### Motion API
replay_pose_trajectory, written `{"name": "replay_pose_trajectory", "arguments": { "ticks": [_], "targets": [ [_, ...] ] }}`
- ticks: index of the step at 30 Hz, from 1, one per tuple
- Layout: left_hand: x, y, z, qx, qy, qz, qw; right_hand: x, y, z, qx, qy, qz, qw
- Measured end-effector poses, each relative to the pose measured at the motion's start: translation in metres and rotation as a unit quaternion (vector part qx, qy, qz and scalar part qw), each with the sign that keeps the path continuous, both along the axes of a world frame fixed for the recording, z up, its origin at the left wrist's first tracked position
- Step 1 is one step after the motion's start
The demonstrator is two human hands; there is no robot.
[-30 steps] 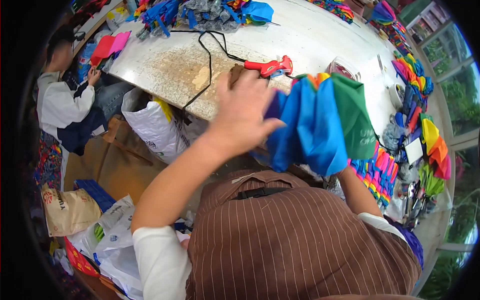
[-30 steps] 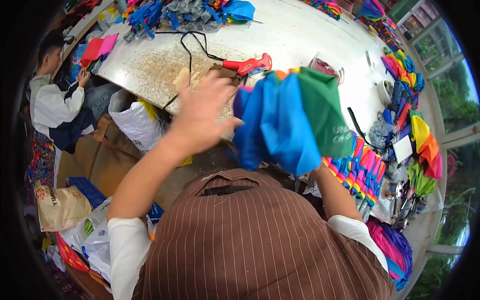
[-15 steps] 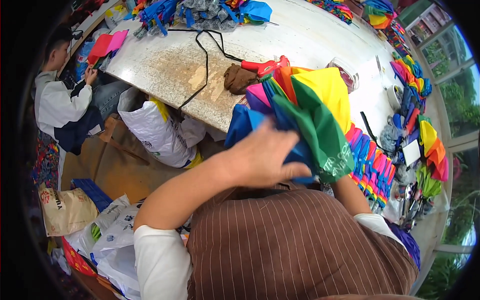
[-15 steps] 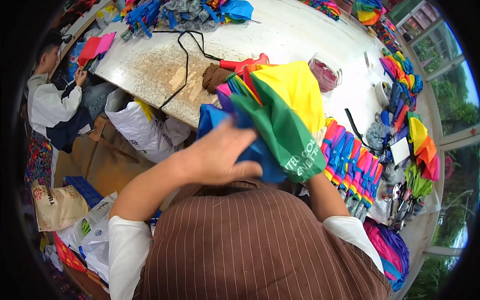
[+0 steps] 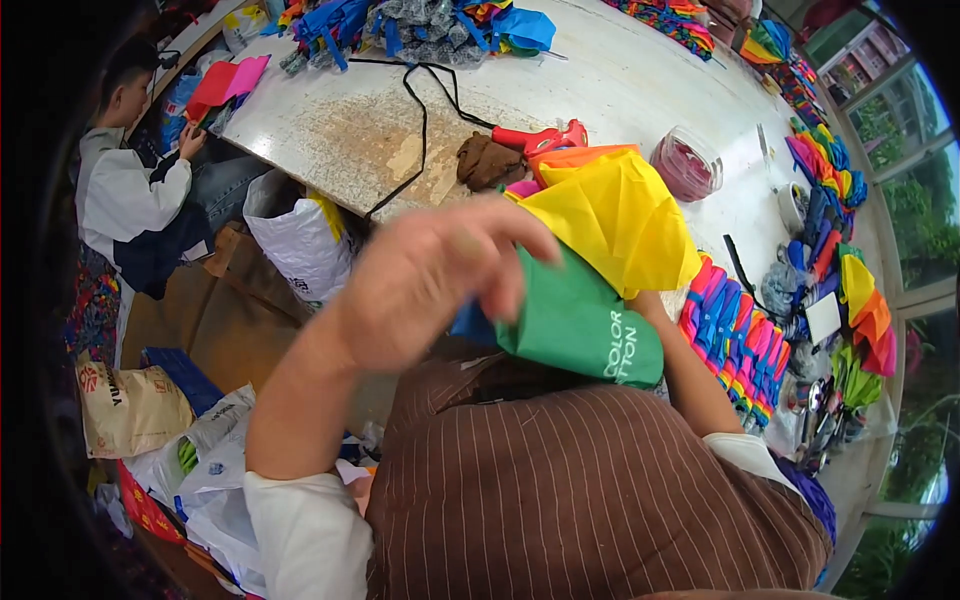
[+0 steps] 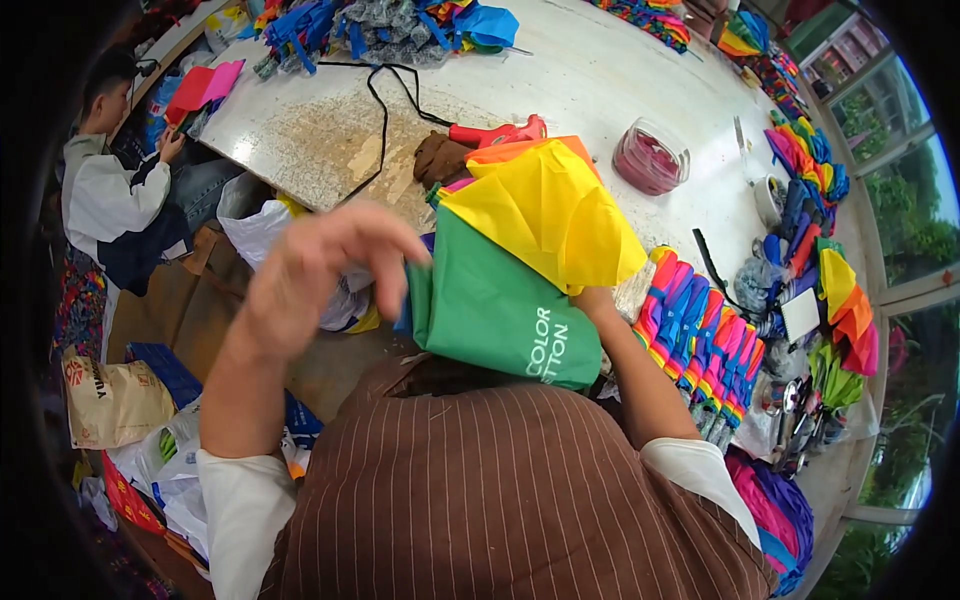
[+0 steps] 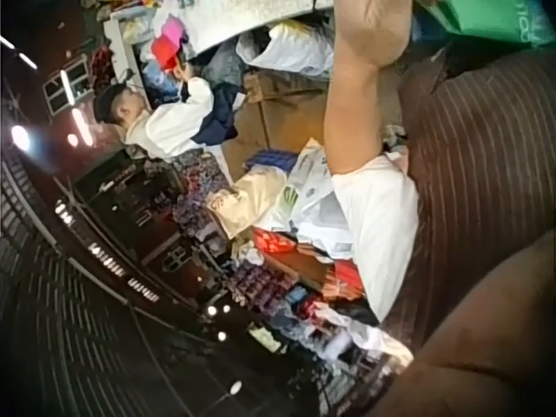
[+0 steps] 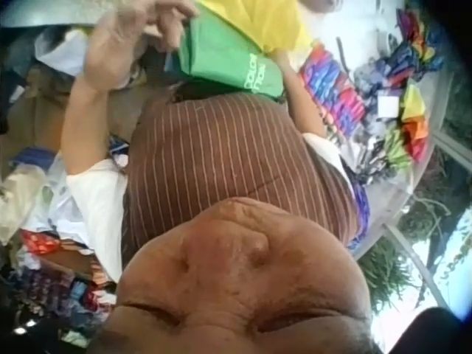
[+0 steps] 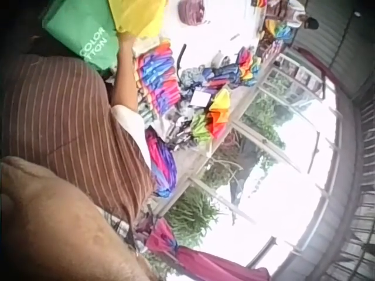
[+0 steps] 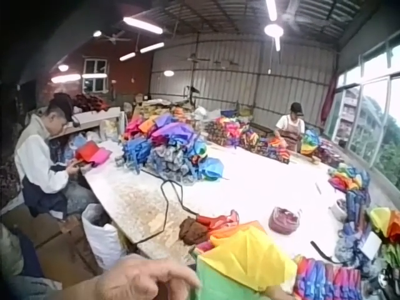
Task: Folding and rolling rainbow-colored umbrellas at a production workstation.
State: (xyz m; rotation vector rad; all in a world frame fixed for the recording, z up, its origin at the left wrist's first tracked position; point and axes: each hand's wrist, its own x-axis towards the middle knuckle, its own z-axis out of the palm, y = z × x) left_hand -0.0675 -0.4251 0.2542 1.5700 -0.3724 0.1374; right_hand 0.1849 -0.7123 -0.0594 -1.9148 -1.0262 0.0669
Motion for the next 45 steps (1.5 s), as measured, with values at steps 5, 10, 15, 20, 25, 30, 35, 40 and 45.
{"name": "replay_pose_trajectory", "arguments": {
  "ticks": [5,10,15,20,25,30,35,40,45],
  "targets": [
    [0.026,-0.001,-0.029,0.381,0.082,0.022,0.921,-0.034,0.018,0.046,-0.047,0.076,0.056,0.994],
    [0.024,0.01,0.01,-0.198,-0.006,-0.075,0.977,-0.05,0.015,0.066,-0.23,-0.006,-0.034,0.973],
    [0.034,0.038,-0.023,0.335,0.139,0.091,0.927,-0.059,0.018,0.114,-0.276,-0.177,-0.079,0.942],
    [0.039,-0.019,0.021,-0.033,-0.031,-0.032,0.998,-0.065,0.048,0.086,0.079,-0.017,-0.09,0.993],
    [0.024,0.05,0.039,0.068,0.035,0.116,0.99,-0.017,-0.001,0.068,-0.09,0.001,-0.043,0.995],
    [0.052,0.007,0.013,0.393,0.126,-0.054,0.909,-0.021,0.014,0.075,-0.123,-0.074,-0.004,0.99],
    [0.055,0.015,0.056,-0.113,-0.203,0.023,0.972,-0.03,0.018,0.129,-0.138,-0.21,0.003,0.968],
    [0.047,0.047,0.024,0.263,0.096,0.217,0.935,-0.026,0.008,0.161,-0.186,-0.406,-0.07,0.892],
    [0.056,-0.009,-0.004,0.445,0.069,-0.081,0.889,-0.027,0.008,0.15,-0.188,-0.442,-0.07,0.874]
  ]
}}
